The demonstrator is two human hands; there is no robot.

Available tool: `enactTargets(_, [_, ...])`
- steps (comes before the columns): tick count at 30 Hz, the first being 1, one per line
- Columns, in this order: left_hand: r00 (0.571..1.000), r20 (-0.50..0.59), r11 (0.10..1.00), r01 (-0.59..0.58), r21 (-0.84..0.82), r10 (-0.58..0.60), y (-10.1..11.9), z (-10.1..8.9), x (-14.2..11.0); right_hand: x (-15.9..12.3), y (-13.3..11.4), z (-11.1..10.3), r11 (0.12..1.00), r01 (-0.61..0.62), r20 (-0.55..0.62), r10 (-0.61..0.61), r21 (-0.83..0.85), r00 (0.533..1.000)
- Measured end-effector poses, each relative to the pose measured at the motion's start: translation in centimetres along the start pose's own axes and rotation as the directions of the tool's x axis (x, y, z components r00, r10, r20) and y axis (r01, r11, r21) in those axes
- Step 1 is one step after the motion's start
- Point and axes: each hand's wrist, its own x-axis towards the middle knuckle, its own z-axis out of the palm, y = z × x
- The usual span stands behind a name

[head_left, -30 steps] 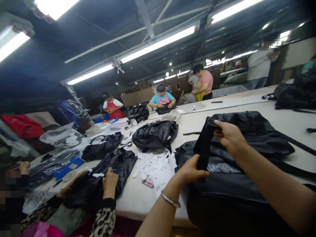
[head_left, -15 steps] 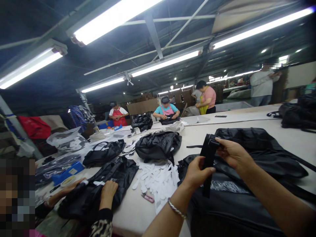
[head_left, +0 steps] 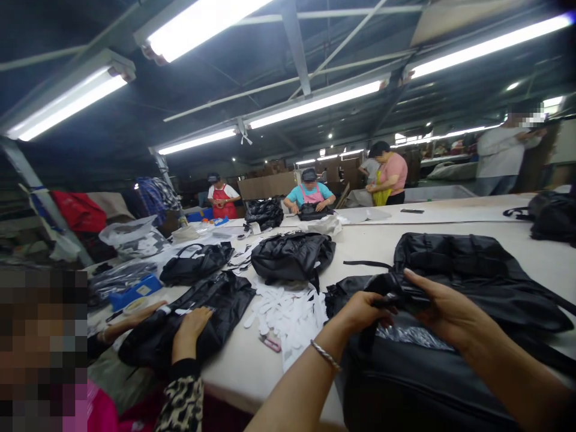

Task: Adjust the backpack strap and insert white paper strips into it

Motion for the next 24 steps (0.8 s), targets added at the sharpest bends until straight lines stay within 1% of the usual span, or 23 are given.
enactTargets(2, [0.998,-0.017,0.998,0.061,0.029,-0.060,-0.7,-0.9,0.0,-2.4,1.6,0.3,0.989,-0.149,-0.013,0.149,0.011,0.989])
enactTargets(3, [0.996,-0.032,0.996,0.089,0.021,-0.088,-1.1,-1.3,0.0,-3.6,2.6,0.4,0.978,-0.211,0.000,0.211,-0.001,0.978])
enactTargets(4, [0.993,-0.047,0.994,0.112,0.009,-0.111,-1.5,-1.6,0.1,-4.8,3.7,0.3,0.969,-0.247,0.016,0.247,-0.024,0.969])
enactTargets(6, [0.987,-0.066,0.989,0.146,-0.018,-0.147,-2.6,-1.9,0.1,-6.8,5.7,0.1,0.959,-0.278,0.013,0.280,-0.054,0.960])
enactTargets(8, [0.980,-0.067,0.983,0.183,-0.032,-0.185,-3.6,-2.0,0.3,-8.1,7.2,-0.3,0.961,-0.268,-0.021,0.267,-0.064,0.963])
enactTargets(10, [0.977,-0.054,0.978,0.205,-0.035,-0.207,-4.2,-1.9,0.5,-8.8,8.0,-0.6,0.968,-0.244,-0.050,0.242,-0.061,0.969])
enactTargets(12, [0.978,-0.032,0.978,0.208,-0.024,-0.208,-4.2,-1.8,0.7,-9.0,8.3,-0.9,0.972,-0.230,-0.062,0.226,-0.052,0.972])
enactTargets(14, [0.981,-0.017,0.981,0.196,0.009,-0.196,-3.9,-1.8,0.9,-9.1,8.3,-0.8,0.971,-0.236,-0.043,0.234,-0.044,0.971])
enactTargets(16, [0.984,-0.021,0.982,0.179,0.068,-0.178,-3.5,-2.1,0.9,-9.1,8.5,-0.5,0.963,-0.265,0.007,0.266,-0.038,0.964])
enactTargets(19, [0.987,-0.080,0.965,0.155,0.213,-0.141,-3.7,-2.9,0.9,-9.3,9.4,0.0,0.952,-0.301,0.053,0.303,-0.050,0.952])
enactTargets(24, [0.975,-0.205,0.869,0.173,0.464,-0.085,-5.4,-4.6,0.2,-9.7,11.2,0.1,0.941,-0.318,0.022,0.323,-0.119,0.946])
